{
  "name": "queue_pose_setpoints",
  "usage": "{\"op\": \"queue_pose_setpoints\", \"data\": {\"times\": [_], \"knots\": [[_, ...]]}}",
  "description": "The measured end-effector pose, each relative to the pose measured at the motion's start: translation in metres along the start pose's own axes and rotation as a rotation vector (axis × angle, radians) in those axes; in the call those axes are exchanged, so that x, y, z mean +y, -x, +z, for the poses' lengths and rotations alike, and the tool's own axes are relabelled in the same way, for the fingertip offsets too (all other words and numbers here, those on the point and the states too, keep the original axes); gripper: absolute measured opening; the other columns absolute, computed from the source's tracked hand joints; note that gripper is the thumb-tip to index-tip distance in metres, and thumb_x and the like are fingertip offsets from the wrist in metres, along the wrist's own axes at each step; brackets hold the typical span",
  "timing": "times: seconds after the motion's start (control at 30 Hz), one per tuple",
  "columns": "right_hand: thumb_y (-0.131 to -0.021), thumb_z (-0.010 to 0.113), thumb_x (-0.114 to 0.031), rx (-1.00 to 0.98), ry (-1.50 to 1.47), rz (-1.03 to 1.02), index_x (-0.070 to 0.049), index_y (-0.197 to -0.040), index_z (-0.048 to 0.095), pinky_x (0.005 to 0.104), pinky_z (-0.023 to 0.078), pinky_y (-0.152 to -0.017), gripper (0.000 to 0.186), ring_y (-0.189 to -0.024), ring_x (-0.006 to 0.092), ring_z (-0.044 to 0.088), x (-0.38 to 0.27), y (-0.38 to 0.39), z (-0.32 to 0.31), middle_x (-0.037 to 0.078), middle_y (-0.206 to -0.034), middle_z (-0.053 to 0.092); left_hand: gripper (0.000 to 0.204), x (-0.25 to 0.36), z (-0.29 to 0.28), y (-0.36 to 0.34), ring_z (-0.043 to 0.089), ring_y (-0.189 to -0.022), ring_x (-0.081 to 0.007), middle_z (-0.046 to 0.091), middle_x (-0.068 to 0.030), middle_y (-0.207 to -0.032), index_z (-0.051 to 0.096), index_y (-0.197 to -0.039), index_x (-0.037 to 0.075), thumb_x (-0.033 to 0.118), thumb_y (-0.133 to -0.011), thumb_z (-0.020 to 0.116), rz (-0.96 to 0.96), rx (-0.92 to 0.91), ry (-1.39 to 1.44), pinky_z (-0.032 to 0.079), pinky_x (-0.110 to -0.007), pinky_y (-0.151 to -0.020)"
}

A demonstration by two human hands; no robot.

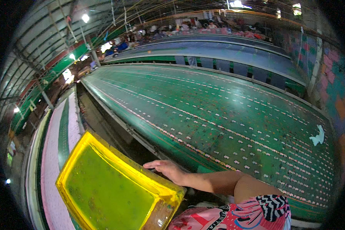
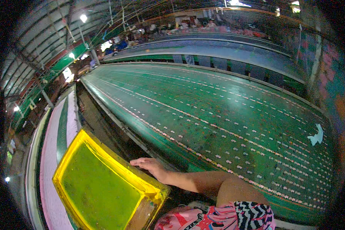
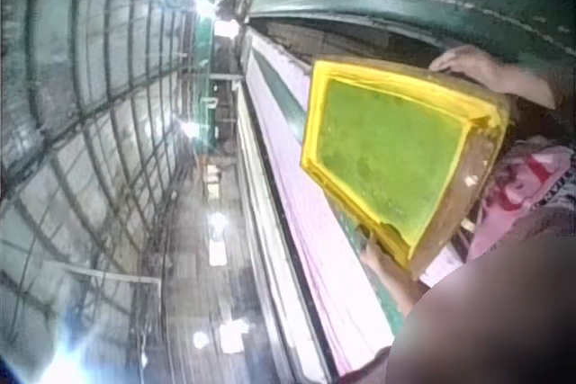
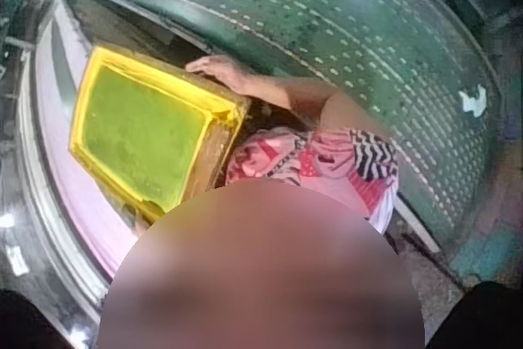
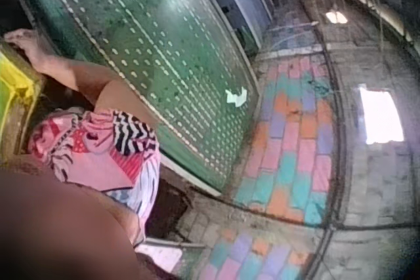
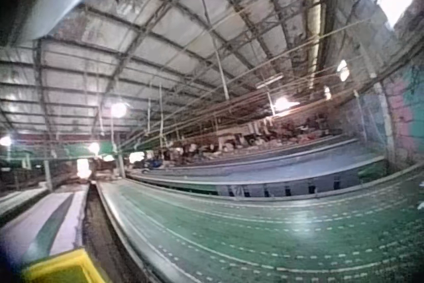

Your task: The person uses a yellow screen-printing frame and squeegee to apply green ink onto patterned fabric laid out on a long table. They repeatedly pull the squeegee across the screen, reposition the frame, and walk along the table to continue printing. The person also refills the squeegee with ink from a yellow container.

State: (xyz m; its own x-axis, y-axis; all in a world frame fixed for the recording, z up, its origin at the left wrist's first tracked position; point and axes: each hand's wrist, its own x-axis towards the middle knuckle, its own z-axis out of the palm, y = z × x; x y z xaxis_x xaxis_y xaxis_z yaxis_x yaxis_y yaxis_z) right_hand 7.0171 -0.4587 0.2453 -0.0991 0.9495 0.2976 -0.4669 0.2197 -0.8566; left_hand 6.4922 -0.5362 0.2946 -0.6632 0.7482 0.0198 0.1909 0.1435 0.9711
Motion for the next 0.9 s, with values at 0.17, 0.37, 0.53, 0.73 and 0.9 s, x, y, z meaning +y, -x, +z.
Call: {"op": "queue_pose_setpoints", "data": {"times": [0.17, 0.37, 0.53, 0.73, 0.9], "knots": [[-0.111, 0.055, -0.025, 0.063, -0.075, -0.034, 0.0, -0.143, 0.069, 0.0381, 0.041, -0.121, 0.043, -0.14, 0.0212, 0.06, 0.011, -0.1, -0.037, 0.012, -0.147, 0.069, 0.063, 0.015, 0.08, -0.1, 0.07, -0.106, -0.0338, 0.068, -0.0252, -0.135, 0.065, -0.144, 0.002, 0.024, -0.088, 0.087, 0.036, -0.109, 0.059, 0.061, -0.049, -0.089], [-0.113, 0.052, -0.026, 0.1, 0.021, -0.109, 0.001, -0.145, 0.067, 0.0384, 0.042, -0.12, 0.044, -0.14, 0.0228, 0.06, 0.047, -0.237, -0.084, 0.012, -0.148, 0.068, 0.07, 0.032, 0.18, -0.216, 0.07, -0.111, -0.0357, 0.067, -0.0277, -0.143, 0.064, -0.15, 0.003, 0.029, -0.089, 0.089, 0.048, -0.153, 0.054, 0.062, -0.05, -0.091], [-0.114, 0.052, -0.033, 0.106, -0.037, -0.067, 0.0, -0.146, 0.066, 0.0392, 0.042, -0.12, 0.048, -0.14, 0.0225, 0.06, 0.088, -0.365, -0.114, 0.011, -0.149, 0.067, 0.068, 0.077, 0.288, -0.309, 0.07, -0.111, -0.0356, 0.068, -0.0273, -0.142, 0.065, -0.148, 0.002, 0.026, -0.089, 0.088, 0.05, -0.137, -0.005, 0.062, -0.05, -0.092], [-0.112, 0.055, -0.036, 0.095, 0.084, 0.011, 0.0, -0.147, 0.065, 0.04, 0.042, -0.119, 0.051, -0.141, 0.0225, 0.059, 0.106, -0.489, -0.133, 0.01, -0.15, 0.066, 0.065, 0.107, 0.396, -0.412, 0.07, -0.11, -0.0355, 0.069, -0.0267, -0.14, 0.065, -0.146, 0.0, 0.023, -0.089, 0.087, 0.038, -0.149, -0.035, 0.061, -0.049, -0.092], [-0.108, 0.058, -0.035, 0.06, -0.003, 0.032, -0.003, -0.145, 0.068, 0.0382, 0.042, -0.117, 0.05, -0.135, 0.0207, 0.058, 0.14, -0.594, -0.141, 0.008, -0.152, 0.065, 0.063, 0.121, 0.47, -0.501, 0.07, -0.11, -0.0353, 0.069, -0.0263, -0.138, 0.066, -0.144, -0.002, 0.02, -0.089, 0.087, 0.044, -0.164, -0.033, 0.061, -0.049, -0.092]]}}
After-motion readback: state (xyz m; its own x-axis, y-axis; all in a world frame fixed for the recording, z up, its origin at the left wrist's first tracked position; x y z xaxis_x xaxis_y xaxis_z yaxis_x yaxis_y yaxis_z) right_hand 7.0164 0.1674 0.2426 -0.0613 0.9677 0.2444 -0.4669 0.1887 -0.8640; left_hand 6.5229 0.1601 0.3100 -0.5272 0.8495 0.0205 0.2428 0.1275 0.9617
